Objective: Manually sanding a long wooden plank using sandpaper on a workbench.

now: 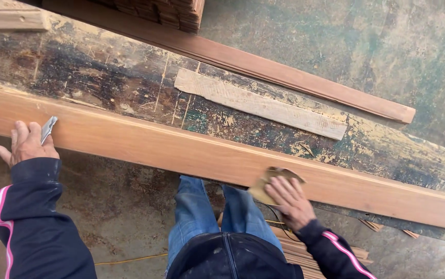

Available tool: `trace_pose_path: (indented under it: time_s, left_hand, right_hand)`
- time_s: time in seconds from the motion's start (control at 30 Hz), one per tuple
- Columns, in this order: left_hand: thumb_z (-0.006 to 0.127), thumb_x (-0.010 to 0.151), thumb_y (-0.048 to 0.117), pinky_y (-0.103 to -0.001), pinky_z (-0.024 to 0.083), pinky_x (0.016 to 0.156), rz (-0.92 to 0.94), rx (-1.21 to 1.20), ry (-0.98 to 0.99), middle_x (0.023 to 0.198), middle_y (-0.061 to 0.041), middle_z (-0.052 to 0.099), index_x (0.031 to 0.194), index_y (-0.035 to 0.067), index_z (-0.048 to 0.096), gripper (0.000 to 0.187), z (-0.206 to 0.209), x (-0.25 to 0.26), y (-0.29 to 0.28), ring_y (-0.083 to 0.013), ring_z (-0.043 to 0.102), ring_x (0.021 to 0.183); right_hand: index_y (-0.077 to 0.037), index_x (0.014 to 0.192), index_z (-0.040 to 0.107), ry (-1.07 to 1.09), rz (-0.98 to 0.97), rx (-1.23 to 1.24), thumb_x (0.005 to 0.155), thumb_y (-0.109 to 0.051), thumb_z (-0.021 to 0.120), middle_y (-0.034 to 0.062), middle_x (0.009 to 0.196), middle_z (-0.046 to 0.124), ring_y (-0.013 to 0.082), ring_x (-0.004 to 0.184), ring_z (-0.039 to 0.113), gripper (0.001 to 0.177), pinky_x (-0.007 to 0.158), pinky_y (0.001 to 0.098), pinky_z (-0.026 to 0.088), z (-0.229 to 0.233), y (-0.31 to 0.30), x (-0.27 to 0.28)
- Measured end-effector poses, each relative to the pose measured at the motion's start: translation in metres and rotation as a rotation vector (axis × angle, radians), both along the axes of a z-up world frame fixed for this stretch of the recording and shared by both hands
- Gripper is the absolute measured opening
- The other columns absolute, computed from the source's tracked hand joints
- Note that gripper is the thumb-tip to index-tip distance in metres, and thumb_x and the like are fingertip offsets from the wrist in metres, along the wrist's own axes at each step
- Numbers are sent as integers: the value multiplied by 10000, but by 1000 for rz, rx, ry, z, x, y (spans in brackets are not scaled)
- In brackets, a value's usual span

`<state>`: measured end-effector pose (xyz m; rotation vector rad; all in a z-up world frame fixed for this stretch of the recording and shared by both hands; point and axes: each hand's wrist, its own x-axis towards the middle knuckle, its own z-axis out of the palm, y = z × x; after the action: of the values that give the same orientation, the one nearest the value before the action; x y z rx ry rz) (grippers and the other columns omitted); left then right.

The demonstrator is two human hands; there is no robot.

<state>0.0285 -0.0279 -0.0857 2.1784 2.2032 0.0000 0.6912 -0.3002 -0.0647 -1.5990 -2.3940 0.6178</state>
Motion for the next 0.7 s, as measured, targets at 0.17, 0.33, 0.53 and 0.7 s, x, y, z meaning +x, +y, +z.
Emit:
trace_pose_path:
  time_s: [0.17,0.33,0.53,0.7]
  left_hand:
    - [632,1094,177,-722,238,1205,-50,56,-30,1521,-318,470,1338,-8,545,318,-9,-7,3,-496,462,1446]
    - [641,1118,208,-700,261,1198,-33,51,-72,1539,-353,462,1384,-24,535,368,-8,-2,0,-527,444,1459]
    - [644,1080,208,-708,266,1185,13,21,-32,1515,-334,485,1402,-8,571,394,5,10,5,-505,459,1434]
    - [669,1057,201,-667,323,1156,-38,86,-30,1508,-321,499,1291,-38,562,351,8,18,1,-507,447,1437]
  right_hand:
    - [-142,1531,427,-71,-81,-41,832,-88,560,100,1628,364,278,1540,287,713,1267,539,164,0,-6,-3]
    - [-44,1589,352,-148,319,-113,799,-254,598,185,1672,229,344,1556,179,854,1242,577,91,20,101,-162]
    - [-66,1593,374,354,348,-80,759,-124,610,180,1661,330,347,1561,276,869,1283,572,151,8,92,-130]
    - [-156,1506,478,23,-307,63,801,104,567,127,1592,456,296,1536,354,756,1279,549,213,-6,-3,-6]
